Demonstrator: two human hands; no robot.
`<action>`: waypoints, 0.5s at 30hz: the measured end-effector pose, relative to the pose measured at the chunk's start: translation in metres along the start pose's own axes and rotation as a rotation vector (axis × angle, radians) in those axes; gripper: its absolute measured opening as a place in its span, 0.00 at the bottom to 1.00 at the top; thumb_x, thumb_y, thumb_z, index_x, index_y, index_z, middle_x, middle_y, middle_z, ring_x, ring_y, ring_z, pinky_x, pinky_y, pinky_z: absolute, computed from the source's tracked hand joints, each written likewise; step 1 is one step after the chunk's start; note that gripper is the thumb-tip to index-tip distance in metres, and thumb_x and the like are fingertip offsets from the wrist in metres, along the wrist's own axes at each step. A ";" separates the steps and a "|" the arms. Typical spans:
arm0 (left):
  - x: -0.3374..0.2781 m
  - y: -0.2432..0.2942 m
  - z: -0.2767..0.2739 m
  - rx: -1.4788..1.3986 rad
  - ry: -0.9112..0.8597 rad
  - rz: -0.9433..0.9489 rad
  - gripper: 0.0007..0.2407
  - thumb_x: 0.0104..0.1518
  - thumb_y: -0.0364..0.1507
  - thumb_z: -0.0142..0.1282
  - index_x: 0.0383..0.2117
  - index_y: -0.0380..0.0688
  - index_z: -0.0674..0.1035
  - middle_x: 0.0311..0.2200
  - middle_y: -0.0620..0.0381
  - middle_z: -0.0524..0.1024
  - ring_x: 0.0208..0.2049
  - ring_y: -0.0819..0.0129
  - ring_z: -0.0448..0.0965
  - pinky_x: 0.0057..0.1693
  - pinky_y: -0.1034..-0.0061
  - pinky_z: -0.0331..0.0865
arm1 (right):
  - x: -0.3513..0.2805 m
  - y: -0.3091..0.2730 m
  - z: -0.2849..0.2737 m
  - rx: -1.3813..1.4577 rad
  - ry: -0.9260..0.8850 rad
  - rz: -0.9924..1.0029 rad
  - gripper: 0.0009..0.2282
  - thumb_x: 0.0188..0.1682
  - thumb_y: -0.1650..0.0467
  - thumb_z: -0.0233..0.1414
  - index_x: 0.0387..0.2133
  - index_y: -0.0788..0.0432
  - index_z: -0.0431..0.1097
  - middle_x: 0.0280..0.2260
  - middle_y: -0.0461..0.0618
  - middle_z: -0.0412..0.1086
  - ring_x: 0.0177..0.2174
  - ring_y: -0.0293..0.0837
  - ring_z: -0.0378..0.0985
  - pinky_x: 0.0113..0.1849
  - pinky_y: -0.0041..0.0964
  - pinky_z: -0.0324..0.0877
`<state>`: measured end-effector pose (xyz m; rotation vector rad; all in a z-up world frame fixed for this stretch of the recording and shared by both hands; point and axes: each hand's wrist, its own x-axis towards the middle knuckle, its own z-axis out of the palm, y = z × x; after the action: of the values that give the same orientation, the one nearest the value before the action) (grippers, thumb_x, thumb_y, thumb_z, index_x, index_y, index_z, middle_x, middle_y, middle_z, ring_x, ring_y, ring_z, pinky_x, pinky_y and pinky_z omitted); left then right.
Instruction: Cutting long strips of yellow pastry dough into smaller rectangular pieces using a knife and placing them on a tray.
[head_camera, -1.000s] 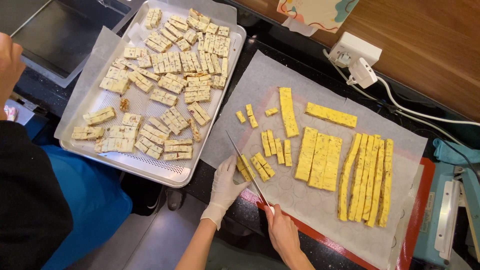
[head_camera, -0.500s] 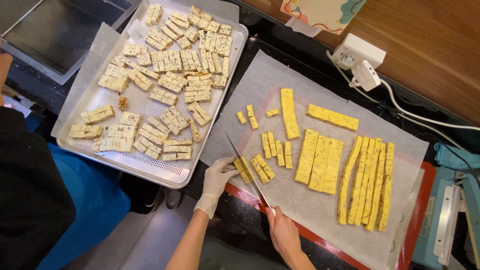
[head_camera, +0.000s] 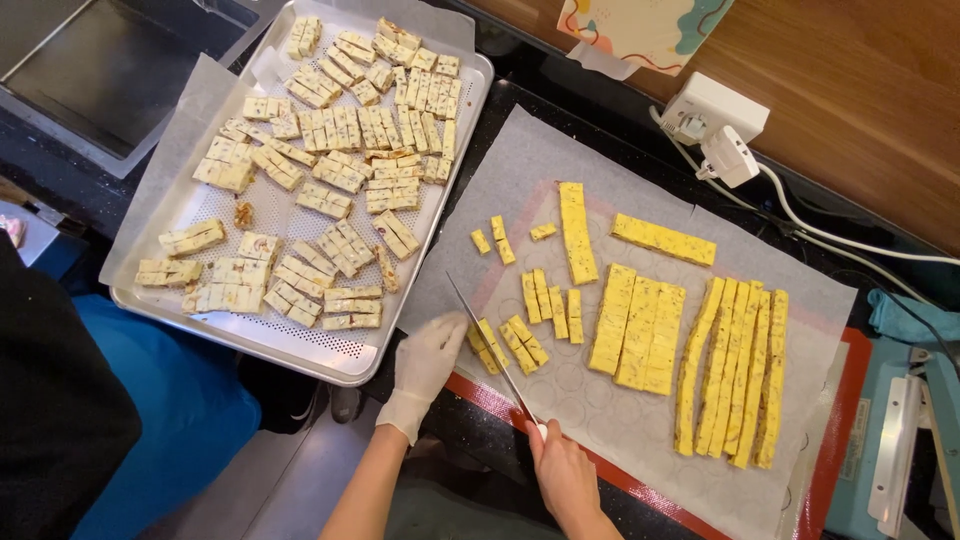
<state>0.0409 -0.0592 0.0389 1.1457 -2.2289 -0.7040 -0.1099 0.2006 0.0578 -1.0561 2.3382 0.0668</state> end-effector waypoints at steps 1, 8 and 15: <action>0.022 0.015 -0.006 -0.001 -0.003 0.004 0.13 0.72 0.34 0.55 0.50 0.53 0.93 0.55 0.66 0.91 0.56 0.72 0.89 0.60 0.73 0.80 | -0.001 -0.002 -0.002 0.002 0.001 0.004 0.23 0.68 0.47 0.39 0.44 0.52 0.68 0.25 0.53 0.81 0.28 0.64 0.86 0.30 0.60 0.77; 0.146 0.051 0.049 0.308 -0.279 0.267 0.32 0.79 0.51 0.31 0.83 0.45 0.58 0.84 0.46 0.55 0.85 0.48 0.50 0.85 0.47 0.39 | -0.001 -0.001 0.007 0.025 0.011 0.012 0.23 0.68 0.47 0.41 0.45 0.52 0.69 0.24 0.54 0.80 0.27 0.65 0.86 0.29 0.61 0.77; 0.146 0.031 0.069 0.410 -0.310 0.262 0.35 0.79 0.56 0.22 0.85 0.46 0.50 0.86 0.47 0.47 0.86 0.48 0.41 0.85 0.45 0.35 | -0.003 0.007 0.020 -0.028 0.027 0.001 0.24 0.66 0.46 0.43 0.46 0.53 0.69 0.18 0.51 0.77 0.23 0.62 0.85 0.24 0.59 0.75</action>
<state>-0.0952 -0.1517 0.0412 0.9405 -2.8158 -0.3403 -0.1033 0.2126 0.0420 -1.0752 2.3688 0.0862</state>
